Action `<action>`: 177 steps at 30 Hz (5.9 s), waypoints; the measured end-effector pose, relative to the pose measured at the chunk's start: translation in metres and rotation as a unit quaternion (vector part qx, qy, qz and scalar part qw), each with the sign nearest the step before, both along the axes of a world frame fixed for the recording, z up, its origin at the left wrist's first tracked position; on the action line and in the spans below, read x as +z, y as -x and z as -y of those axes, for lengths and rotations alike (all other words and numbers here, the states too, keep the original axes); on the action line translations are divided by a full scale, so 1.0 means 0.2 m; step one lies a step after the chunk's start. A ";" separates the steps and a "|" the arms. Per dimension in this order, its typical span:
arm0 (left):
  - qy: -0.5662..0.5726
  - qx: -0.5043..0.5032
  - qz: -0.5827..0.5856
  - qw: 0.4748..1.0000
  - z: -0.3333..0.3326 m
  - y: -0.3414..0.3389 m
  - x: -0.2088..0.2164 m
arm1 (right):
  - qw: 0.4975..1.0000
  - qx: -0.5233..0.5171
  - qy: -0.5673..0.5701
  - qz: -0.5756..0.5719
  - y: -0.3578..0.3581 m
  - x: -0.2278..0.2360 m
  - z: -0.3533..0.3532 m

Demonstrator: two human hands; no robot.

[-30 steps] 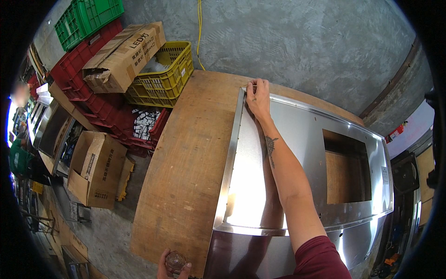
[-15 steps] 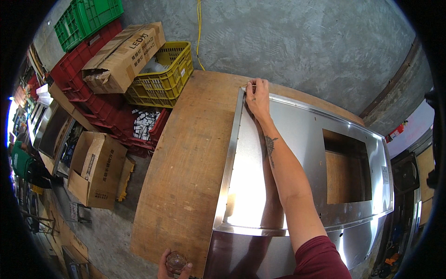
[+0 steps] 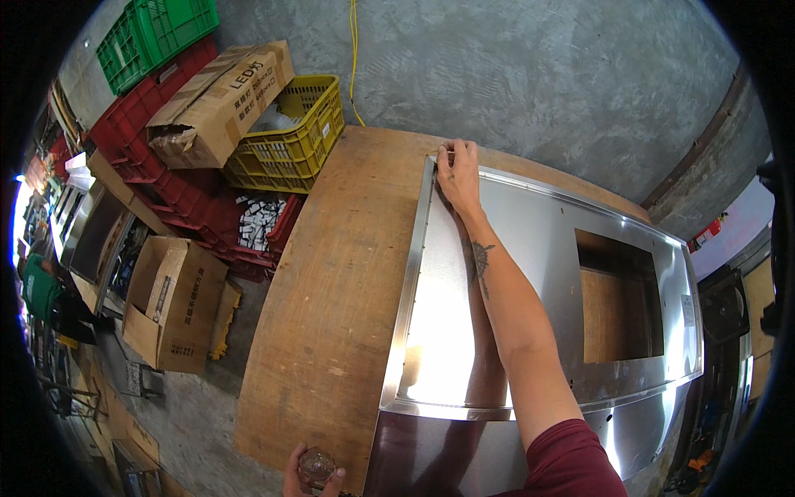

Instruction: The person applies a viscous substance from a small container onto the seams of a stainless steel appliance using a small stick. They move along the edges and corners, spreading the material into the joints while holding the container in the other hand.

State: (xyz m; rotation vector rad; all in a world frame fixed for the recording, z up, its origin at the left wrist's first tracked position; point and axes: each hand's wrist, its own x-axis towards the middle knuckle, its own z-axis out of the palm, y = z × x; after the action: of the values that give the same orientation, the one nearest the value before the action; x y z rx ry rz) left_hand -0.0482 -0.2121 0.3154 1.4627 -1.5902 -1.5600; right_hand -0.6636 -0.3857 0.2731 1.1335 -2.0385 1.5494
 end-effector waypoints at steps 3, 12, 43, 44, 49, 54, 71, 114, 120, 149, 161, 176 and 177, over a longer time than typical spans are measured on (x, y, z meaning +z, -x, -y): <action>-0.001 0.001 0.000 1.000 0.00 0.02 0.02 | 1.000 0.001 0.009 0.005 -0.01 0.00 0.00; 0.000 -0.007 -0.005 1.000 -0.01 -0.03 0.01 | 0.998 -0.052 0.018 0.000 -0.02 -0.02 -0.05; 0.009 0.014 -0.004 1.000 -0.05 -0.01 0.06 | 0.997 -0.048 0.023 0.053 -0.03 -0.04 -0.08; 0.011 0.012 0.000 1.000 -0.05 -0.01 0.06 | 0.997 -0.048 0.022 0.051 -0.02 -0.05 -0.08; 0.020 0.006 0.001 1.000 -0.05 -0.03 0.03 | 0.997 -0.045 0.030 0.047 -0.02 -0.05 -0.08; 0.016 0.007 0.015 1.000 -0.05 -0.02 0.05 | 0.997 -0.044 0.030 0.049 -0.02 -0.05 -0.08; 0.017 0.000 0.026 1.000 -0.05 -0.02 0.04 | 0.997 -0.048 0.037 0.054 -0.03 -0.04 -0.08; 0.024 -0.009 0.025 0.999 -0.05 -0.02 0.05 | 0.997 -0.045 0.032 0.060 -0.02 -0.04 -0.08; 0.019 -0.007 0.029 0.999 -0.05 -0.01 0.05 | 0.997 -0.040 0.038 0.058 -0.01 -0.04 -0.08; 0.030 -0.007 -0.002 1.000 -0.05 -0.01 0.01 | 0.997 -0.051 0.041 0.048 -0.01 -0.06 -0.07; 0.033 -0.010 -0.008 0.999 -0.05 -0.02 0.00 | 0.997 -0.053 0.044 0.045 -0.01 -0.05 -0.07; 0.040 -0.010 -0.003 0.999 -0.06 -0.02 -0.02 | 0.997 -0.051 0.035 0.053 -0.02 -0.04 -0.08; 0.038 -0.010 -0.005 0.999 -0.06 -0.02 -0.02 | 0.997 -0.053 0.035 0.048 -0.01 -0.05 -0.08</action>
State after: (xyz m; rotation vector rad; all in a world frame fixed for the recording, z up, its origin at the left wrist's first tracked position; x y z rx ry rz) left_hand -0.0441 -0.2006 0.3113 1.4013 -1.6457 -1.4987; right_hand -0.6609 -0.3700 0.2635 0.9267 -2.0515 1.6393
